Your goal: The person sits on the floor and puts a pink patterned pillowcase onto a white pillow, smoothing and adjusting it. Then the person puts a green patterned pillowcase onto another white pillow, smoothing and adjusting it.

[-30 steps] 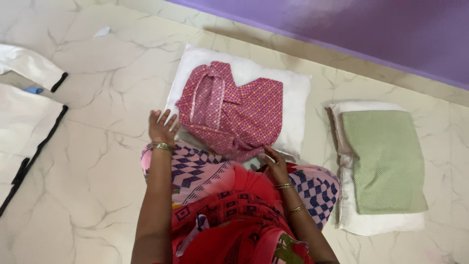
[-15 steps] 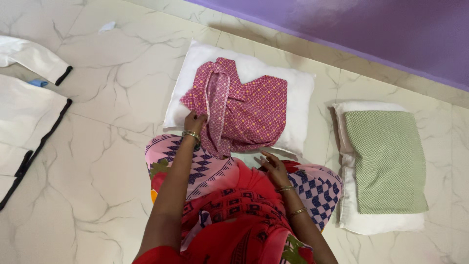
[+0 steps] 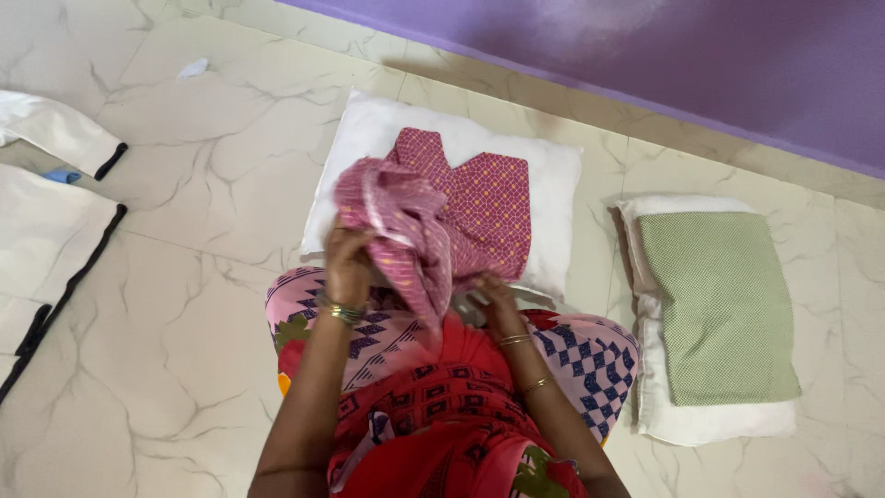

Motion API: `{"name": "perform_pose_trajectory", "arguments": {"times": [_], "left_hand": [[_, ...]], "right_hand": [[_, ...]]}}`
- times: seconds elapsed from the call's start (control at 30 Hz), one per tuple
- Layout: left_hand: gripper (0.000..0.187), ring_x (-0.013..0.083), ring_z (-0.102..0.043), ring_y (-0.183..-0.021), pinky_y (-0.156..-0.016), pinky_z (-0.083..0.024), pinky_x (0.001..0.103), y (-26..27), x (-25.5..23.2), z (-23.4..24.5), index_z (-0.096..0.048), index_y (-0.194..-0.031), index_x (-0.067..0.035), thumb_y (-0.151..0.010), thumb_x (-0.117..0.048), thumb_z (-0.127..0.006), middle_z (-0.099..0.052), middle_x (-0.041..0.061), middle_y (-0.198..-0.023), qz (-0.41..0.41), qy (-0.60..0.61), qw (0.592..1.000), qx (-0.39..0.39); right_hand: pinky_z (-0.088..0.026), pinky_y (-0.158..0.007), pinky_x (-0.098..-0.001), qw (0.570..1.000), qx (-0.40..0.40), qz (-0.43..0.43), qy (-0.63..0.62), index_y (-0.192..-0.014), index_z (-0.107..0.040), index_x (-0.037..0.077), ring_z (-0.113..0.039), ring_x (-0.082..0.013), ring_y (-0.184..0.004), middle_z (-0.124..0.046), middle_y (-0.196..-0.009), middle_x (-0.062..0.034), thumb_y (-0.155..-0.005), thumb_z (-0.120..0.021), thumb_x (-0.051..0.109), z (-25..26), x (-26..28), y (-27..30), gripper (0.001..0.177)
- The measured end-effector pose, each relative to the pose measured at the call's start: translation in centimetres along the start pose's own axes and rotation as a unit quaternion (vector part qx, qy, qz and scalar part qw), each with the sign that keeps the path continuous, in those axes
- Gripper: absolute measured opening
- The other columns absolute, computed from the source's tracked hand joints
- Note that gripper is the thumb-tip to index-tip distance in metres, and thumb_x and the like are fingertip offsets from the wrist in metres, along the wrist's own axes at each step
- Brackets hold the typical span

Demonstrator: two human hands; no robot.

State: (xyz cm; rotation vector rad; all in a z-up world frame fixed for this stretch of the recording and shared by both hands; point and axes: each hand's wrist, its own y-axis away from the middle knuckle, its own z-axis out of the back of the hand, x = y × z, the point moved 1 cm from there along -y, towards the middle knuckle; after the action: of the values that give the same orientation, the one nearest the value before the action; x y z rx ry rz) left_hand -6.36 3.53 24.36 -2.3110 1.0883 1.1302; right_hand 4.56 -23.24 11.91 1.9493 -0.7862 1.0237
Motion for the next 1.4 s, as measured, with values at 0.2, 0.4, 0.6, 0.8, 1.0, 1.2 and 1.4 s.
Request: {"name": "perform_pose_trajectory", "arguments": {"times": [0.2, 0.4, 0.6, 0.8, 1.0, 1.2, 1.4], "left_hand": [[0.024, 0.0257, -0.054, -0.113, -0.103, -0.045, 0.042, 1.3, -4.9, 0.0, -0.067, -0.113, -0.008, -0.09, -0.01, -0.074, -0.051, 0.013, -0.124, -0.255, -0.335, 0.905, -0.056], [0.017, 0.0425, -0.032, -0.146, -0.124, -0.026, 0.051, 4.7, -8.0, -6.3, -0.069, -0.099, -0.01, -0.084, -0.016, -0.074, -0.033, 0.03, -0.15, -0.495, -0.447, 0.744, -0.043], [0.007, 0.0215, -0.051, -0.088, -0.08, -0.035, 0.039, 2.0, -6.6, -3.8, -0.069, -0.09, -0.013, -0.087, -0.008, -0.073, -0.069, 0.003, -0.091, -0.292, -0.443, 0.845, -0.062], [0.01, 0.0046, -0.057, -0.087, -0.076, -0.048, 0.022, -2.3, -14.7, 0.2, -0.065, -0.104, -0.006, -0.104, 0.0, -0.074, -0.065, -0.004, -0.096, -0.376, -0.263, 0.881, -0.11], [0.011, 0.0149, -0.066, -0.088, -0.078, -0.054, 0.03, 4.3, -22.6, -3.3, -0.068, -0.109, -0.004, -0.103, -0.012, -0.072, -0.071, 0.006, -0.102, -0.617, -0.307, 0.716, -0.116], [0.024, 0.0219, -0.068, -0.092, -0.08, -0.055, 0.039, 5.4, -12.5, -4.0, -0.072, -0.109, -0.007, -0.095, -0.026, -0.077, -0.073, 0.01, -0.107, -0.434, -0.56, 0.694, 0.131], [0.051, 0.0383, -0.053, -0.124, -0.101, -0.042, 0.057, 3.5, 5.7, -2.0, -0.065, -0.129, -0.008, -0.082, -0.026, -0.075, -0.055, 0.023, -0.138, -0.14, -0.724, 0.608, 0.295]], "right_hand": [[-0.061, -0.089, -0.0321, 0.963, -0.199, 0.167, -0.073, -0.12, -0.072, 0.006, -0.072, -0.0156, -0.096, -0.074, -0.105, -0.0096, -0.09, -0.074, 0.011, 1.2, 13.8, 4.2, 0.031], [-0.051, -0.115, -0.039, 0.763, -0.079, 0.64, 0.05, -0.163, -0.043, 0.012, -0.061, -0.0206, -0.133, -0.061, -0.143, -0.0079, -0.097, -0.065, -0.004, -1.0, 24.1, 11.2, 0.071], [-0.032, -0.126, -0.0454, 0.824, -0.198, 0.361, 0.389, -0.171, -0.018, 0.024, -0.014, -0.035, -0.165, -0.007, -0.181, -0.0129, -0.086, -0.077, -0.003, -4.0, 25.0, 4.1, 0.107], [-0.052, -0.121, -0.0399, 0.939, 0.192, 0.286, 0.004, -0.169, -0.016, 0.016, -0.035, -0.0252, -0.156, 0.004, -0.179, -0.0092, -0.089, -0.052, -0.021, -14.0, 27.2, -8.6, 0.095], [-0.053, -0.109, -0.0321, 0.871, 0.305, 0.37, -0.11, -0.166, -0.019, 0.01, -0.058, -0.0185, -0.126, -0.037, -0.162, -0.0218, -0.102, -0.062, -0.024, -20.8, 32.5, -9.2, 0.084], [-0.053, -0.115, -0.0383, 0.917, 0.236, 0.322, 0.023, -0.166, -0.013, 0.02, -0.052, -0.025, -0.139, -0.029, -0.17, -0.0181, -0.093, -0.069, -0.012, -18.7, 28.8, -13.8, 0.097], [-0.047, -0.104, -0.0483, 0.971, 0.06, 0.029, 0.228, -0.16, -0.02, 0.029, -0.051, -0.0253, -0.137, -0.026, -0.165, -0.0116, -0.083, -0.073, 0.026, -4.8, 16.3, -19.7, 0.094]]}}
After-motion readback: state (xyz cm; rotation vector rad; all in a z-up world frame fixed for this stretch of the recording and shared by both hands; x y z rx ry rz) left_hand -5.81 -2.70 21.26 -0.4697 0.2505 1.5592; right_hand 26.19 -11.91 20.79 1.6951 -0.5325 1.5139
